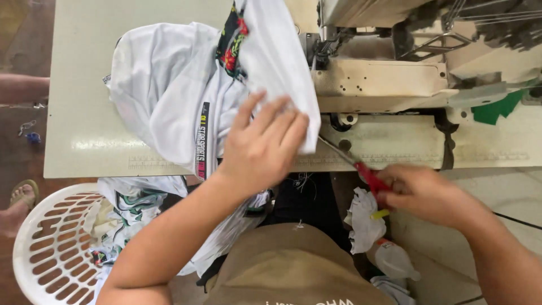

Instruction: Sewing fabric pieces together using an industrial sewing machine and trimming excess thread with scissors.

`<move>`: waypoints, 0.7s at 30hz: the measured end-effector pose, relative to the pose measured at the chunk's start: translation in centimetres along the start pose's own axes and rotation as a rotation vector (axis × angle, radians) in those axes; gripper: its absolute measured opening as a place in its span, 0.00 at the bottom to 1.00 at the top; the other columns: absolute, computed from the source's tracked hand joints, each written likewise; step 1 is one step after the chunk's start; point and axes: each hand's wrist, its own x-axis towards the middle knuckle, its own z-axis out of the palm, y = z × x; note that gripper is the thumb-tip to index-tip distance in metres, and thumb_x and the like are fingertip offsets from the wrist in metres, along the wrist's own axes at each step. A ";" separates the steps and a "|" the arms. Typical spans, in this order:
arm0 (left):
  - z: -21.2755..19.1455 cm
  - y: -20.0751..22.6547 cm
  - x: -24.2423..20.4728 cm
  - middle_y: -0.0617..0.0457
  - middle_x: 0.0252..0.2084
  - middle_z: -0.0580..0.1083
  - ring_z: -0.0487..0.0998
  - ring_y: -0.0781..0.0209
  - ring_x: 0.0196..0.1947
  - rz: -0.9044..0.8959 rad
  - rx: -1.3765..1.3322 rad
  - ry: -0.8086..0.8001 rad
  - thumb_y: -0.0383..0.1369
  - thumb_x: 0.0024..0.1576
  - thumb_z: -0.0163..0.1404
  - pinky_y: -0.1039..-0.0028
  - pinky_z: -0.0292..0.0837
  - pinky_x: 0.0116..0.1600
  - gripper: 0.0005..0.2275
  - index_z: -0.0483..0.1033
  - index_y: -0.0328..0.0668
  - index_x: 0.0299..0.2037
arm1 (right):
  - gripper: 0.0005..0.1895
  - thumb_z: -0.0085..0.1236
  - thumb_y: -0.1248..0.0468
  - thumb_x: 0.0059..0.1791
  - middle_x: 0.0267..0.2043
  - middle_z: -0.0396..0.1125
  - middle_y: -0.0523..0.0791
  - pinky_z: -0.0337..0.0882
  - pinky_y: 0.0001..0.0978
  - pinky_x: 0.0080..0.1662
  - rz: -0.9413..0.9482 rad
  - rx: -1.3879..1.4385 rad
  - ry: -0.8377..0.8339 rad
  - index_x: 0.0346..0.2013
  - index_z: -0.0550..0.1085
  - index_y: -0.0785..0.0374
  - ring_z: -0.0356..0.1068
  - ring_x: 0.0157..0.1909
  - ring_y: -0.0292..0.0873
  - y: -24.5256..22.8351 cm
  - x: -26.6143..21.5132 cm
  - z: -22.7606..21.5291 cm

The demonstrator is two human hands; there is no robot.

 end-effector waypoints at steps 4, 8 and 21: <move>-1.5 0.9 -0.9 0.42 0.42 0.80 0.81 0.42 0.39 -0.334 -0.498 -0.126 0.25 0.59 0.51 0.57 0.75 0.44 0.13 0.75 0.34 0.54 | 0.14 0.72 0.62 0.49 0.23 0.66 0.53 0.72 0.41 0.29 -0.093 0.703 -0.212 0.33 0.75 0.69 0.68 0.24 0.50 3.4 2.7 7.0; -1.6 -1.4 0.0 0.61 0.29 0.73 0.71 0.70 0.29 -1.216 -1.003 -0.070 0.41 0.65 0.48 0.78 0.65 0.34 0.09 0.72 0.47 0.44 | 0.19 0.70 0.54 0.47 0.22 0.70 0.52 0.74 0.40 0.27 -0.433 0.974 -0.170 0.33 0.74 0.66 0.71 0.21 0.49 2.1 3.0 10.5; -1.0 -2.6 -0.6 0.65 0.31 0.66 0.69 0.76 0.38 -1.198 -1.241 0.203 0.35 0.68 0.48 0.81 0.69 0.52 0.04 0.72 0.47 0.44 | 0.30 0.67 0.42 0.46 0.23 0.74 0.52 0.79 0.37 0.31 -0.923 1.027 -0.071 0.40 0.75 0.69 0.78 0.26 0.46 -4.4 3.6 6.2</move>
